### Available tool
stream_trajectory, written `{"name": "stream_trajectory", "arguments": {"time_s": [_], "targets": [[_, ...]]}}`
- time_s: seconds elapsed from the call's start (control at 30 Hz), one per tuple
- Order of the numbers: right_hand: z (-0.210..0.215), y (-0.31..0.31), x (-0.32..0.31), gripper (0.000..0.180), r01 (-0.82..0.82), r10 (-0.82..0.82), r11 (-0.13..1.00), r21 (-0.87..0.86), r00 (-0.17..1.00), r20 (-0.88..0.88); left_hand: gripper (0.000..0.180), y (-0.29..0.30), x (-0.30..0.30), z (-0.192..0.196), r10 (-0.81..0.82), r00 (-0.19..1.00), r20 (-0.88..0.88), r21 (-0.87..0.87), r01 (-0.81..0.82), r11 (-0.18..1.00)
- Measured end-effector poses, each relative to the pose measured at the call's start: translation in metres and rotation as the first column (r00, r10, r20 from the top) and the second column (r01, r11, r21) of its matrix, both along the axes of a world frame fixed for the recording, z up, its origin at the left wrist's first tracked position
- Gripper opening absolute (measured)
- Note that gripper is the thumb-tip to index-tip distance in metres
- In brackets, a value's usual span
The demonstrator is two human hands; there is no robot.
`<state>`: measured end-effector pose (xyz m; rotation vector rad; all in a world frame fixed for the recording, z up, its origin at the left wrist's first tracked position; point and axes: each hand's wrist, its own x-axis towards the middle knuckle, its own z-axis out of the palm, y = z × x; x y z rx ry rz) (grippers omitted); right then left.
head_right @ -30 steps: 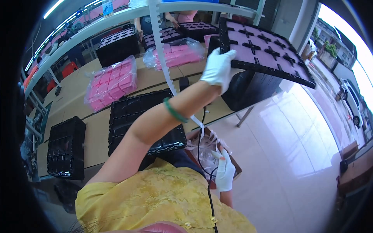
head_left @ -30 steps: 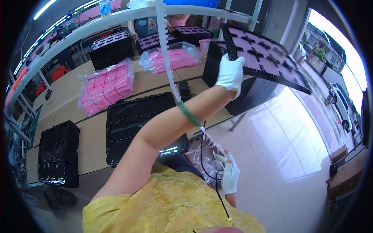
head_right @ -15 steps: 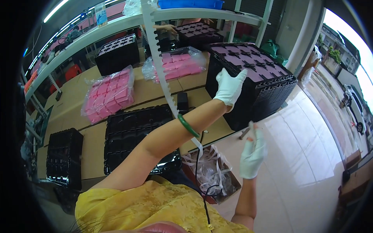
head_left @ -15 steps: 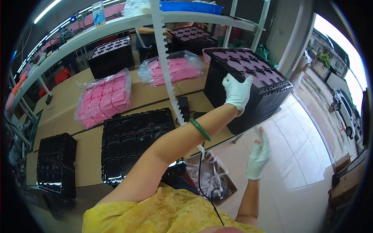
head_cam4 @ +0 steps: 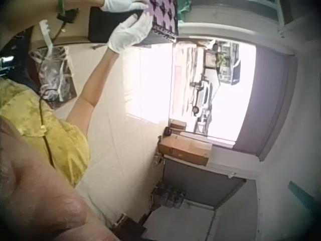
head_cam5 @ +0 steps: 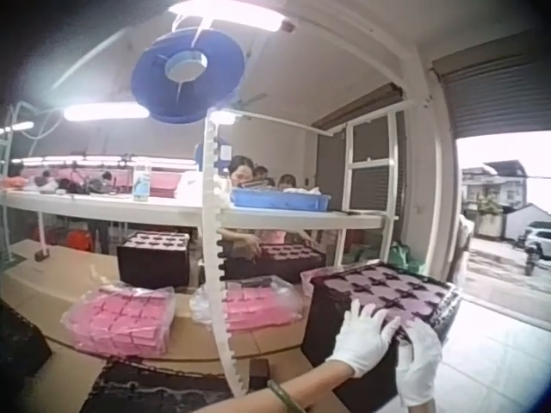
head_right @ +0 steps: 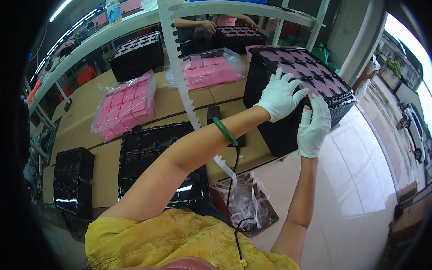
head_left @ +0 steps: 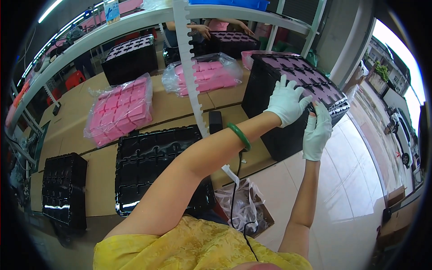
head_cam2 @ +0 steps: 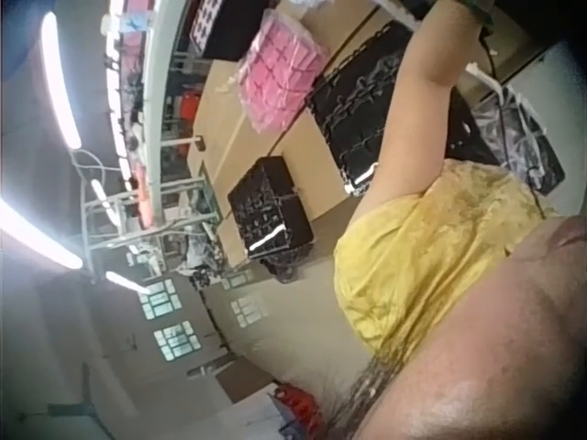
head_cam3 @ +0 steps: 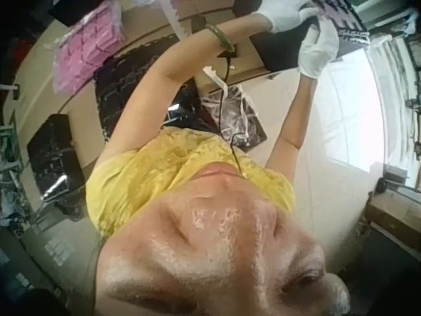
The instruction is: Placing foam inserts into plastic trays and attaching small plastic components.
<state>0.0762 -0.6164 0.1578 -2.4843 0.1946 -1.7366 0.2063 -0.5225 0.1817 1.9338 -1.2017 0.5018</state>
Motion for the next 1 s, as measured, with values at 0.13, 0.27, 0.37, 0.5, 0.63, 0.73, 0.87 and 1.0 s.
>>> {"name": "stream_trajectory", "arguments": {"time_s": [0.13, 0.27, 0.37, 0.5, 0.63, 0.73, 0.87, 1.0], "targets": [[0.003, 0.000, 0.007, 0.029, 0.008, -0.008, 0.999, -0.036, 1.000, -0.006, 0.059, -0.002, 0.012, 0.007, -0.007, 1.000, 0.020, 0.058, 0.006, 0.998], [0.004, 0.003, 0.007, 0.029, -0.003, 0.003, 0.999, -0.037, 1.000, 0.017, 0.063, 0.001, 0.014, 0.010, -0.028, 0.998, 0.061, 0.077, 0.024, 0.997], [-0.001, 0.005, -0.004, 0.029, -0.019, 0.020, 0.999, -0.039, 0.999, 0.025, 0.061, 0.013, 0.006, 0.002, -0.076, 0.995, 0.065, 0.048, 0.073, 0.996], [0.003, 0.017, -0.004, 0.028, -0.043, 0.045, 0.996, -0.072, 0.999, 0.025, 0.060, 0.019, 0.008, 0.002, -0.137, 0.990, 0.036, 0.016, 0.136, 0.991], [-0.004, 0.014, -0.003, 0.029, -0.030, 0.030, 0.999, -0.021, 0.999, 0.018, 0.061, 0.021, 0.006, 0.002, -0.159, 0.987, -0.016, 0.073, 0.160, 0.984], [0.001, 0.041, -0.001, 0.030, -0.066, 0.072, 0.997, -0.040, 0.986, 0.150, 0.071, 0.042, 0.014, -0.004, -0.198, 0.978, -0.073, -0.023, 0.197, 0.980], [-0.045, 0.096, -0.022, 0.029, -0.328, 0.307, 0.922, 0.204, 0.943, 0.130, 0.062, 0.131, -0.018, -0.022, -0.276, 0.934, -0.228, -0.332, 0.192, 0.924], [-0.102, 0.144, -0.002, 0.049, -0.249, 0.449, 0.856, 0.453, 0.793, -0.412, 0.041, 0.249, -0.043, -0.051, -0.361, 0.574, -0.735, -0.476, -0.056, 0.878]]}}
